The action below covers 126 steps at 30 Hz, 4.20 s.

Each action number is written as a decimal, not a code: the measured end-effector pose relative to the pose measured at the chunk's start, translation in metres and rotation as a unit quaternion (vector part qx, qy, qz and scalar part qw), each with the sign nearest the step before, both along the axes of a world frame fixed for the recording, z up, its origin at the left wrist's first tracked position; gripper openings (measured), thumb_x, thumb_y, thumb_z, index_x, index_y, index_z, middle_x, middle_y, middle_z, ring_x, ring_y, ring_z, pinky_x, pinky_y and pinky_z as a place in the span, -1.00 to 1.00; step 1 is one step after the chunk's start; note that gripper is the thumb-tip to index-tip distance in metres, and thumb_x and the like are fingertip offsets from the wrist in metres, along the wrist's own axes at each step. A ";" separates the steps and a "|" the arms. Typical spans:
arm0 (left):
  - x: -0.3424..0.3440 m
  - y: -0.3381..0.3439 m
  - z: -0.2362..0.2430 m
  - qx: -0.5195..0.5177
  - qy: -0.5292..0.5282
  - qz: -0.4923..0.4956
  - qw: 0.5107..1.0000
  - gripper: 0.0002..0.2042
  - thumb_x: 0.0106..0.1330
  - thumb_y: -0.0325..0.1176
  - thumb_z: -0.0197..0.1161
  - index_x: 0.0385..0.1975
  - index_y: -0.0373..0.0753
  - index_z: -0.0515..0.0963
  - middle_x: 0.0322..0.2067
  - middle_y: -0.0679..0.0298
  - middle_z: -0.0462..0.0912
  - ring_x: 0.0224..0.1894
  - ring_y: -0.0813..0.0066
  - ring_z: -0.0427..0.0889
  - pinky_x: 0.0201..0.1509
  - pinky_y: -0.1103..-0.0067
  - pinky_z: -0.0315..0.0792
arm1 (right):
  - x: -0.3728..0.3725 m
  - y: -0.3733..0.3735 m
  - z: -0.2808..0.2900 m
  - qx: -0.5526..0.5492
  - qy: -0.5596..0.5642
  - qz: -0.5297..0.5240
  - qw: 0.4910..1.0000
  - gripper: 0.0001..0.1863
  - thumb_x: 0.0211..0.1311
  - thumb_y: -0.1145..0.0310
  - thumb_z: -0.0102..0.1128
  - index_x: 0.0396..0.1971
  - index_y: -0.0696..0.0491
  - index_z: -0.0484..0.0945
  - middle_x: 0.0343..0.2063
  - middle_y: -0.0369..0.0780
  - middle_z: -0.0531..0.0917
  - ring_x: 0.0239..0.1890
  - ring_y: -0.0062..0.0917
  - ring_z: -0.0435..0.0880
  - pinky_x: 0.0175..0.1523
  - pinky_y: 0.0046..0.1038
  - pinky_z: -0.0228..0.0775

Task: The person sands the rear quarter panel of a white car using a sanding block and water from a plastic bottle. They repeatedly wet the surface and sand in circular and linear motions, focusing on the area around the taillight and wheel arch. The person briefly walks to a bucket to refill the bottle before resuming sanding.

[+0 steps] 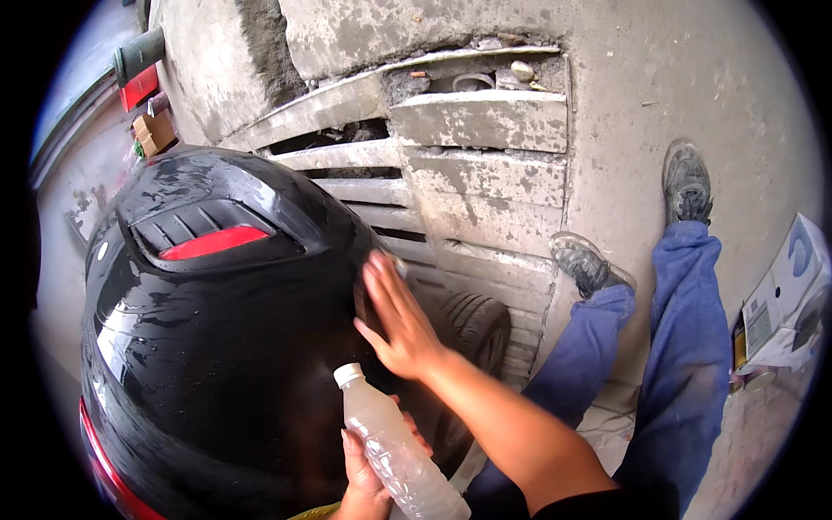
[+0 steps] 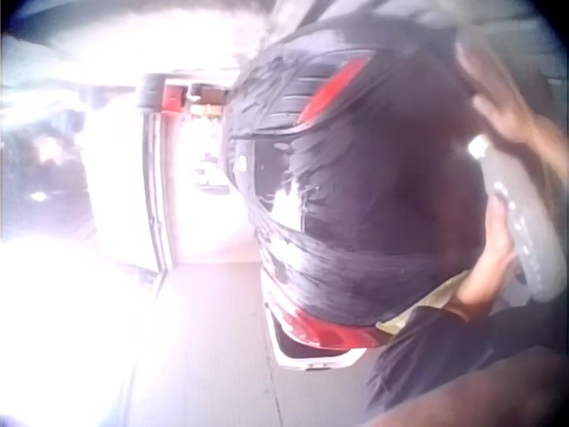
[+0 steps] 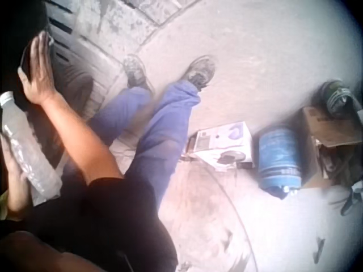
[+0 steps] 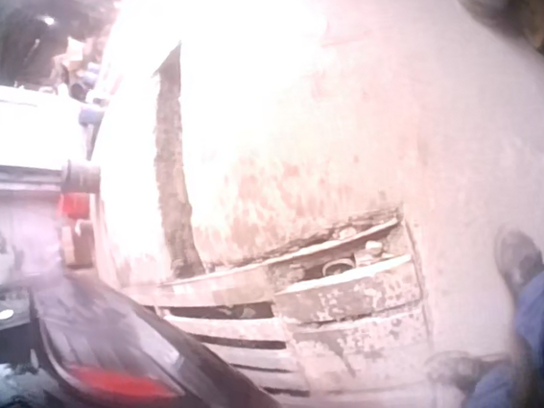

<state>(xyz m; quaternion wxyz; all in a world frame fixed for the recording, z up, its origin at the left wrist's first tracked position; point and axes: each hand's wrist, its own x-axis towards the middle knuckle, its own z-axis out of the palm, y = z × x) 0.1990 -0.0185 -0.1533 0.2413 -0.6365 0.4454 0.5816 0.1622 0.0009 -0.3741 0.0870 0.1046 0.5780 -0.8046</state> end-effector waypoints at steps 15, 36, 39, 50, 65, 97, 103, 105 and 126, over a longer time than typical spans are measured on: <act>-0.005 0.005 -0.006 -0.008 -0.006 -0.030 1.000 -0.15 0.13 0.29 0.32 0.28 -0.19 0.27 -0.10 0.09 0.57 -0.11 0.14 0.66 -0.06 0.13 0.60 | 0.071 -0.014 -0.009 -0.048 -0.195 0.087 0.976 -0.29 0.49 0.13 -0.07 0.38 0.35 0.03 0.43 0.16 -0.01 0.51 -0.05 -0.06 0.53 -0.19 -0.19; 0.016 0.002 -0.014 -0.007 -0.013 -0.008 1.000 -0.18 0.15 0.24 0.33 0.26 -0.21 0.29 -0.09 0.07 0.59 -0.12 0.13 0.67 -0.03 0.14 0.60 | -0.121 -0.005 -0.044 -0.119 -0.149 0.084 0.978 -0.23 0.49 -0.15 -0.31 0.33 0.27 0.21 0.37 0.09 0.21 0.46 -0.13 0.12 0.51 -0.28 -0.09; 0.032 -0.003 -0.016 -0.001 -0.035 0.026 0.999 -0.18 0.16 0.25 0.32 0.26 -0.22 0.29 -0.08 0.07 0.59 -0.12 0.12 0.67 -0.03 0.14 0.60 | -0.105 -0.007 -0.040 -0.140 -0.140 0.031 0.980 -0.28 0.50 -0.09 -0.23 0.33 0.26 0.20 0.39 0.06 0.19 0.48 -0.14 0.08 0.51 -0.29 -0.10; 0.063 -0.009 -0.003 0.010 -0.060 -0.011 0.998 -0.27 0.17 0.26 0.30 0.07 -0.30 0.42 -0.18 0.07 0.62 -0.21 0.11 0.70 -0.13 0.18 0.64 | 0.052 -0.024 -0.020 -0.134 -0.335 0.035 0.932 -0.28 0.52 -0.09 -0.29 0.35 0.26 0.17 0.35 0.14 0.23 0.41 -0.04 0.19 0.45 -0.26 0.04; 0.128 -0.013 0.002 -0.032 -0.064 0.004 0.997 -0.31 0.21 0.23 0.28 0.05 -0.30 0.42 -0.17 0.06 0.62 -0.20 0.11 0.68 -0.11 0.17 0.61 | 0.114 -0.026 -0.031 -0.141 -0.488 0.111 0.854 -0.10 0.40 -0.34 -0.34 0.26 0.27 0.34 0.24 0.14 0.42 0.36 -0.16 0.33 0.39 -0.31 0.12; 0.261 -0.069 0.024 0.001 -0.045 -0.059 0.997 -0.19 0.14 0.28 0.32 0.08 -0.41 0.38 -0.15 0.01 0.62 -0.17 0.05 0.69 -0.08 0.14 0.62 | 0.240 -0.075 0.038 -0.037 -0.345 0.022 0.938 -0.20 0.52 -0.09 -0.35 0.39 0.36 -0.02 0.43 0.20 -0.04 0.50 -0.03 -0.08 0.53 -0.23 -0.14; 0.261 -0.069 0.022 0.001 -0.030 -0.056 0.998 -0.20 0.13 0.28 0.32 0.08 -0.37 0.38 -0.16 0.03 0.62 -0.18 0.07 0.69 -0.09 0.16 0.62 | 0.188 -0.063 -0.033 -0.128 -0.442 0.073 0.885 -0.24 0.53 -0.06 -0.34 0.34 0.38 0.08 0.39 0.23 0.07 0.45 0.04 0.05 0.52 -0.20 -0.12; 0.262 -0.070 0.019 0.007 -0.022 -0.053 0.998 -0.21 0.13 0.28 0.32 0.08 -0.36 0.38 -0.17 0.04 0.62 -0.18 0.08 0.69 -0.10 0.17 0.62 | 0.205 -0.071 -0.032 -0.082 -0.378 0.031 0.922 -0.22 0.53 -0.09 -0.38 0.35 0.37 0.06 0.40 0.20 0.05 0.47 0.01 0.02 0.52 -0.21 -0.15; 0.219 -0.055 0.014 0.007 0.046 -0.029 0.999 -0.12 0.11 0.27 0.35 0.26 -0.30 0.27 -0.16 0.04 0.58 -0.22 0.11 0.70 -0.15 0.17 0.65 | 0.110 -0.056 -0.008 0.074 -0.044 -0.036 0.996 -0.24 0.46 0.11 -0.04 0.39 0.36 -0.02 0.41 0.20 -0.01 0.49 0.04 -0.05 0.53 -0.11 -0.22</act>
